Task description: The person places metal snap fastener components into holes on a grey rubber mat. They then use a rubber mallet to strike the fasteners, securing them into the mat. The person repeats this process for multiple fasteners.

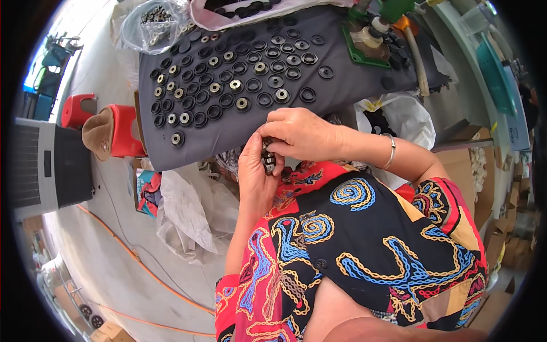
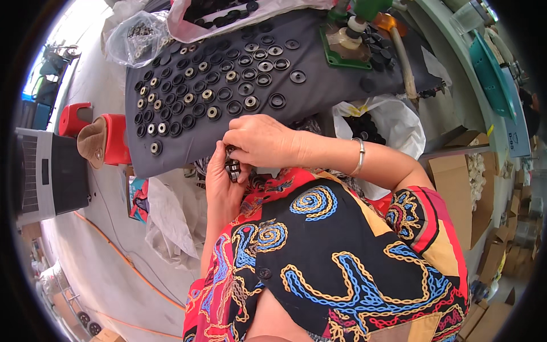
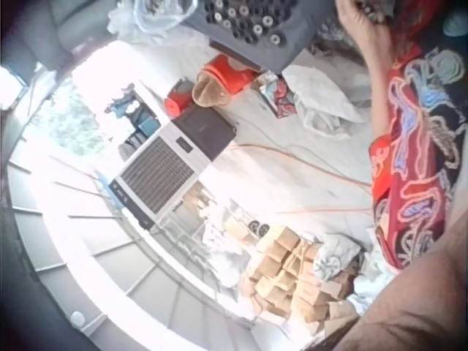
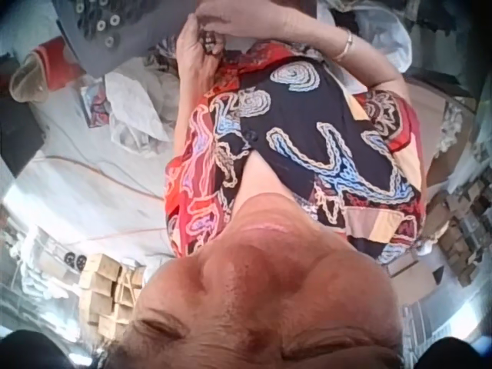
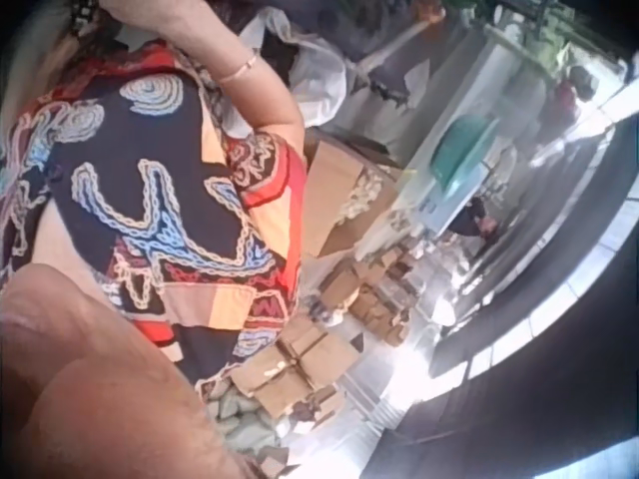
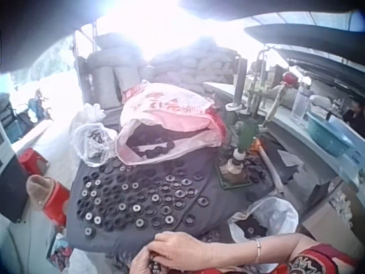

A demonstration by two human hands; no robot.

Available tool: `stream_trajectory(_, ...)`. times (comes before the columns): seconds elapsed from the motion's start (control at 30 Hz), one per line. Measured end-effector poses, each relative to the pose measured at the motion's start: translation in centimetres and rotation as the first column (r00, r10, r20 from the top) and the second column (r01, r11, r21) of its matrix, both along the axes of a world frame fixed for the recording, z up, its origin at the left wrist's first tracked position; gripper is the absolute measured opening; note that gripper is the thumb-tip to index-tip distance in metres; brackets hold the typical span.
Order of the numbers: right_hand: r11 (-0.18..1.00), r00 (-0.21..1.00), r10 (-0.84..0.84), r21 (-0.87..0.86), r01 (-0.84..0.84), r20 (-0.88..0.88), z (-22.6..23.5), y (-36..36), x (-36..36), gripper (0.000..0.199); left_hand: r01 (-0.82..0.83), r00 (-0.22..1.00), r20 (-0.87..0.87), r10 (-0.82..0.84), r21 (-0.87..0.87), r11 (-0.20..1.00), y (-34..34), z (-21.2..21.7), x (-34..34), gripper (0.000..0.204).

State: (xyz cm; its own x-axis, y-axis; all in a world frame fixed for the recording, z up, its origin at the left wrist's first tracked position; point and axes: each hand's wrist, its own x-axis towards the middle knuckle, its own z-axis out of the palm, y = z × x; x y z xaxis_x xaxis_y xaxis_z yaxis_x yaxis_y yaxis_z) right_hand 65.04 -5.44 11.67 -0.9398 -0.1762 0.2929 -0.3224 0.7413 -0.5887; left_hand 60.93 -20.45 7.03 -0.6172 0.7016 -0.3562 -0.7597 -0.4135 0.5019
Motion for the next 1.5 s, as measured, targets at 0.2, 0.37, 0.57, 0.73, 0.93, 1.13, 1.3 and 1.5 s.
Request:
stream_trajectory(0.2, 0.999, 0.994, -0.043, -0.018, 0.041, -0.103, -0.6, 0.0, 0.0, 0.019, 0.002, 1.000, 0.004, -0.002, 0.026, 1.000, -0.3, -0.5, 0.2, 0.032)
stream_trajectory(0.37, 0.973, 0.961, -0.155, 0.134, 0.189, -0.229, 1.1, 4.9, -3.5, 0.018, -0.034, 0.993, 0.119, 0.023, 0.085, 0.996, -0.8, -0.7, -0.2, 0.034)
stream_trajectory(0.57, 0.883, 0.971, -0.233, 0.431, 0.184, 0.062, 0.6, 7.9, -6.2, 0.023, -0.046, 0.996, 0.084, 0.039, 0.075, 0.996, -1.7, -1.4, -0.5, 0.031)
stream_trajectory(0.73, 0.891, 0.976, -0.196, 0.433, 0.136, 0.096, 0.4, 8.4, -6.8, 0.017, -0.047, 0.997, 0.063, 0.040, 0.114, 0.992, -1.6, -1.7, -0.6, 0.029)
stream_trajectory(0.93, 0.874, 0.982, -0.141, 0.482, 0.063, 0.128, 0.5, 8.6, -6.8, 0.014, -0.046, 0.995, 0.088, 0.041, 0.062, 0.997, -1.5, -0.8, -0.2, 0.029)
stream_trajectory(1.13, 0.794, 0.991, -0.105, 0.608, 0.032, 0.085, -0.3, 8.8, -6.0, 0.015, 0.000, 0.997, 0.078, -0.001, 0.010, 1.000, -1.2, 0.0, 0.6, 0.031)
stream_trajectory(1.3, 0.717, 0.991, -0.103, 0.684, 0.137, -0.089, 3.1, 7.1, -3.7, 0.011, 0.003, 0.994, 0.110, 0.008, -0.092, 0.996, -0.1, 1.1, 1.3, 0.037)
stream_trajectory(1.5, 0.912, 0.996, 0.069, 0.407, -0.043, -0.049, 1.1, 1.2, 0.3, 0.024, 0.063, 0.996, -0.053, -0.065, -0.024, 0.998, 2.3, 0.8, 0.5, 0.042)
